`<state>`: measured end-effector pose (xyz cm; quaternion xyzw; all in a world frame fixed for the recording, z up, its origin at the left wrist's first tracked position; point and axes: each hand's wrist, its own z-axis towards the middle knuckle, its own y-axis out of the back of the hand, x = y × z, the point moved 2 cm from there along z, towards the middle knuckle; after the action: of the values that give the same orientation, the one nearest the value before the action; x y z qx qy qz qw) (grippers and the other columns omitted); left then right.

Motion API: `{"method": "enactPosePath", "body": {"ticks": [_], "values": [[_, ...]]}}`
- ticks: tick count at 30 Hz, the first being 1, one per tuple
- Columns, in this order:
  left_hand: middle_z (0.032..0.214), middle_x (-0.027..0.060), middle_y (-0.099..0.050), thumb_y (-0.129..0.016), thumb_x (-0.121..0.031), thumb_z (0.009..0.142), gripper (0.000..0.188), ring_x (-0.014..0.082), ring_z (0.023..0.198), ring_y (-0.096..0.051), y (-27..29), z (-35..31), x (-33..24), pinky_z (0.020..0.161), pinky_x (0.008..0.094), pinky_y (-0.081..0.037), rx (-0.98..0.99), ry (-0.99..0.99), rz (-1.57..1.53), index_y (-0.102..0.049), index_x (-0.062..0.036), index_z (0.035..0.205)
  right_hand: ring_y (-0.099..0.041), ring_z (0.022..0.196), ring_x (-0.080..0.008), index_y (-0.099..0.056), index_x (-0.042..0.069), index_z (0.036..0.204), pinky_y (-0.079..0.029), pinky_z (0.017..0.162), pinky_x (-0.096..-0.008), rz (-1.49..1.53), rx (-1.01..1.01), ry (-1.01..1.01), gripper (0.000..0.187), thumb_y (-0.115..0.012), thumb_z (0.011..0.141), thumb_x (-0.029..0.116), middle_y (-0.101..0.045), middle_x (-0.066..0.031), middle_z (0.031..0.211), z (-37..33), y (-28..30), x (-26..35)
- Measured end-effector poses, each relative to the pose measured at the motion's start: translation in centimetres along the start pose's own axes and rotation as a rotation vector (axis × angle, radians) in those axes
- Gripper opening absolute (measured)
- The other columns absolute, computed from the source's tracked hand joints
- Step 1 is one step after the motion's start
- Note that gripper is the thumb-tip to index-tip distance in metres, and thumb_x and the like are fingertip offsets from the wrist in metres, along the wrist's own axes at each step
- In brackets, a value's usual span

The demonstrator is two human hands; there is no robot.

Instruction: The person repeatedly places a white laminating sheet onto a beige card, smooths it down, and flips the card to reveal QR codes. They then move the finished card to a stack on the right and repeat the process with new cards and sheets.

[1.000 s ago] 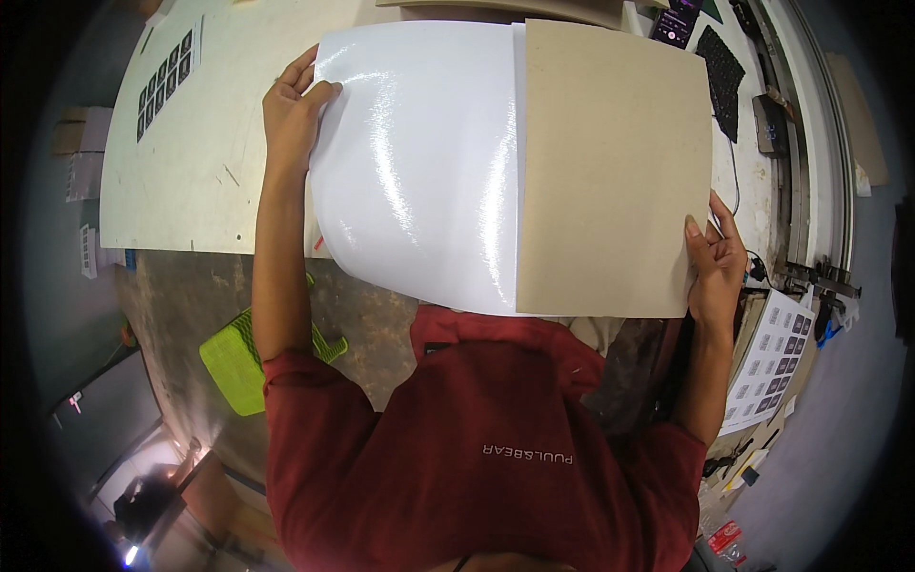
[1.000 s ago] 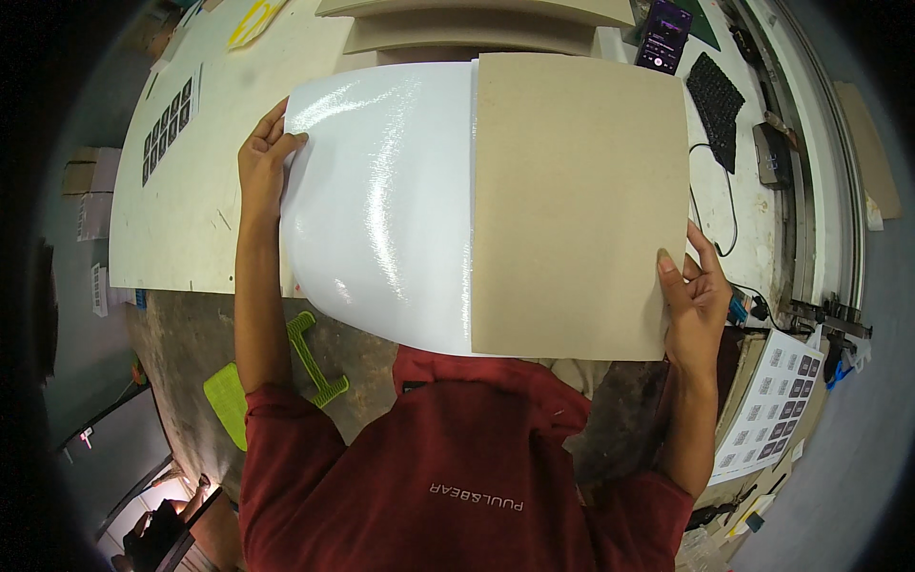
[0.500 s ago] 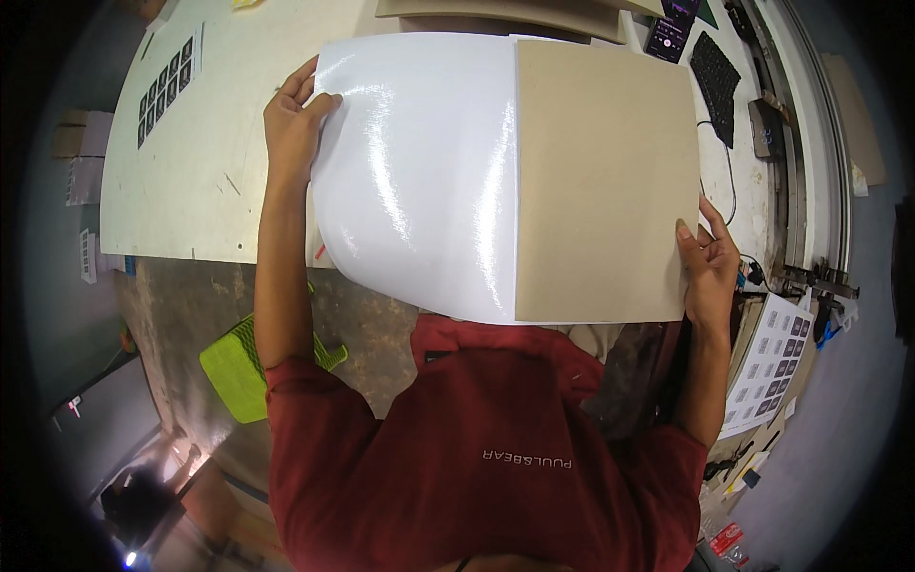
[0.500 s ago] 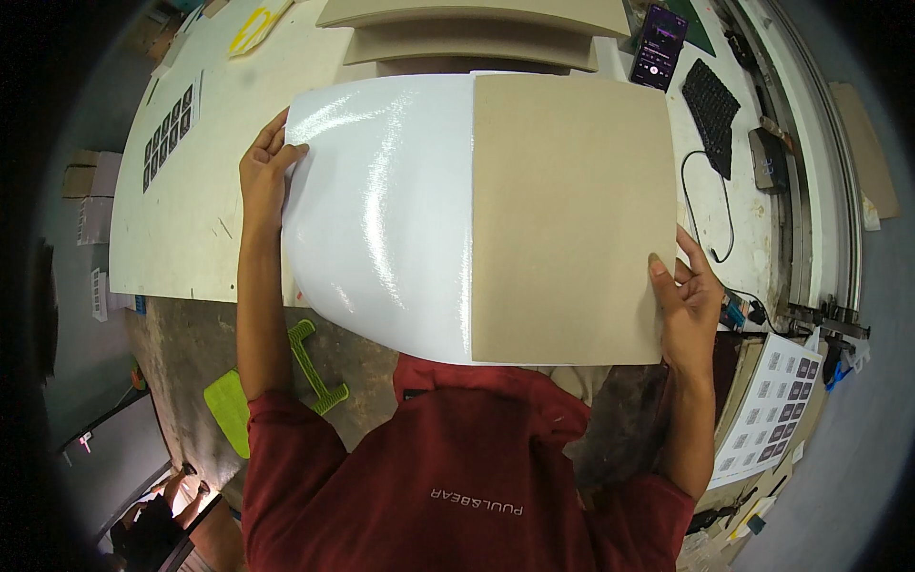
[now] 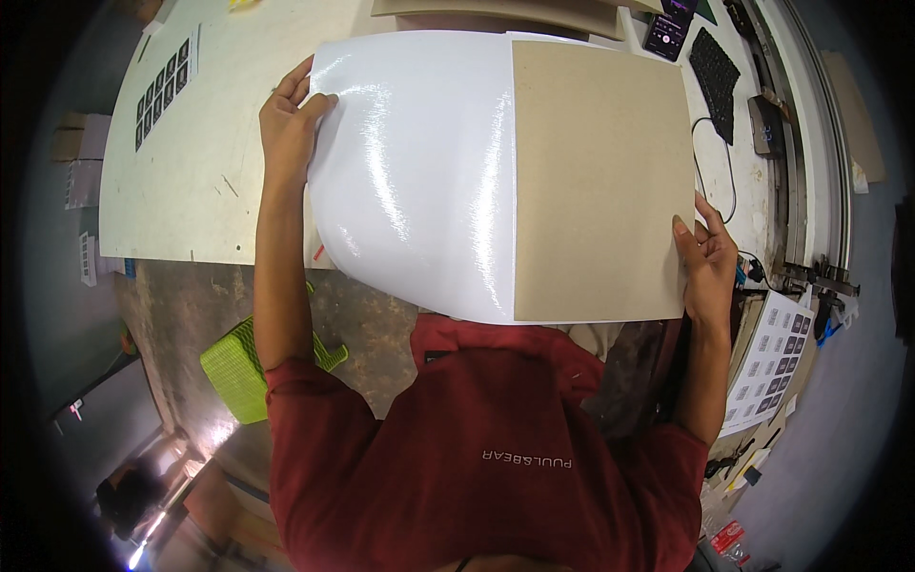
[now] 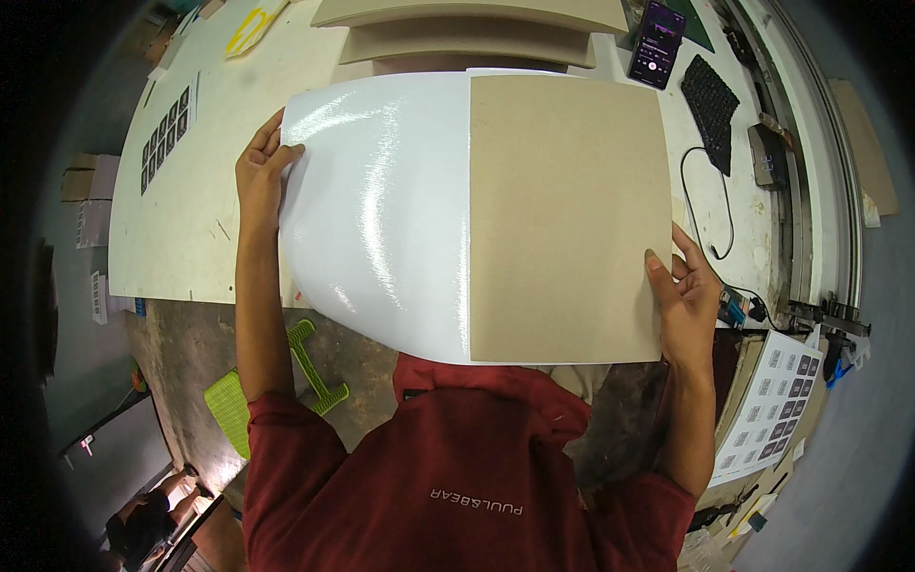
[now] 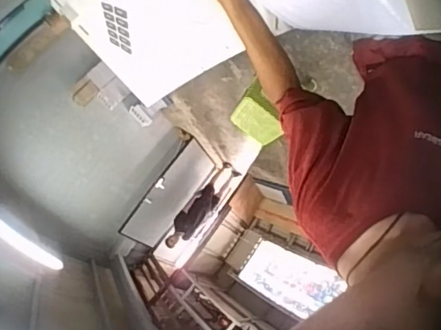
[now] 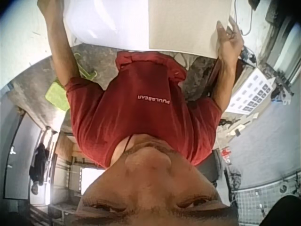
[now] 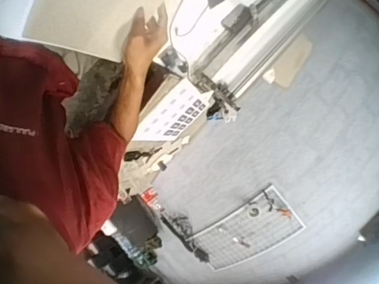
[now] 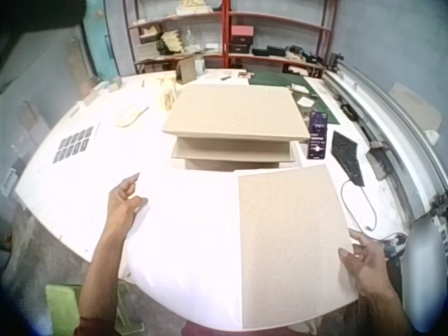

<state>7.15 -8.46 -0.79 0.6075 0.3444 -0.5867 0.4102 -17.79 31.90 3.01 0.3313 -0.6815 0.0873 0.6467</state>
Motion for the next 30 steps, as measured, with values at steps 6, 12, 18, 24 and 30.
{"method": "enactPosePath", "body": {"ticks": [6, 12, 18, 24, 30], "values": [[0.124, 0.0192, -0.067, -0.06, 0.006, 0.077, 0.06, 0.0197, 0.107, -0.067, -0.6, -0.1, -0.4, 0.097, 0.0271, -0.051, 0.023, 0.038, 0.021, -0.053, 0.01, 0.136, -0.064, 0.086, -0.0178, -0.06, -0.006, 0.13, -0.052, 0.075, -0.0276, -0.81, -0.251, 0.259, 0.049, -0.075, 0.09, 0.018, -0.067, -0.0137, 0.099, -2.3, 0.2, 3.5], [0.116, 0.017, -0.07, -0.063, 0.002, 0.076, 0.059, 0.019, 0.097, -0.069, 0.4, 0.9, 0.3, 0.084, 0.0266, -0.055, 0.014, -0.021, -0.007, -0.055, 0.0081, 0.135, -0.063, 0.096, -0.0322, -0.064, -0.003, 0.119, -0.053, 0.081, -0.0395, -0.819, -0.087, 0.543, 0.043, -0.08, 0.082, 0.012, -0.063, -0.0182, 0.105, -3.7, -1.0, 4.8], [0.131, 0.0128, -0.061, -0.064, -0.016, 0.091, 0.039, 0.019, 0.11, -0.06, 6.1, 0.1, 1.2, 0.101, 0.0362, -0.046, 0.126, -0.013, 0.148, -0.066, -0.0032, 0.128, -0.053, 0.122, -0.0439, -0.062, -0.002, 0.123, -0.045, 0.103, -0.0489, -0.726, 0.306, 0.757, 0.046, -0.079, 0.081, 0.007, -0.055, -0.024, 0.132, -4.1, -8.1, 3.7], [0.143, 0.0162, -0.05, -0.072, -0.039, 0.089, 0.065, 0.0245, 0.13, -0.046, 1.2, -4.3, 3.7, 0.108, 0.0349, -0.04, 0.211, 0.274, -0.268, -0.053, -0.0047, 0.141, -0.063, 0.089, -0.0326, -0.066, -0.006, 0.112, -0.052, 0.079, -0.0453, -0.9, 0.28, 1.267, 0.039, -0.077, 0.09, 0.024, -0.067, -0.0196, 0.098, -4.4, -5.5, 2.4], [0.121, 0.0184, -0.063, -0.055, -0.044, 0.102, 0.057, 0.0221, 0.108, -0.065, 0.8, -12.1, 8.9, 0.09, 0.0381, -0.057, 0.359, 0.416, -0.938, -0.054, 0.003, 0.134, -0.056, 0.081, -0.0357, -0.062, -0.004, 0.123, -0.049, 0.071, -0.0492, -0.982, 0.563, 1.09, 0.053, -0.082, 0.083, 0.024, -0.061, -0.0224, 0.095, -1.6, -3.3, 4.6]]}}
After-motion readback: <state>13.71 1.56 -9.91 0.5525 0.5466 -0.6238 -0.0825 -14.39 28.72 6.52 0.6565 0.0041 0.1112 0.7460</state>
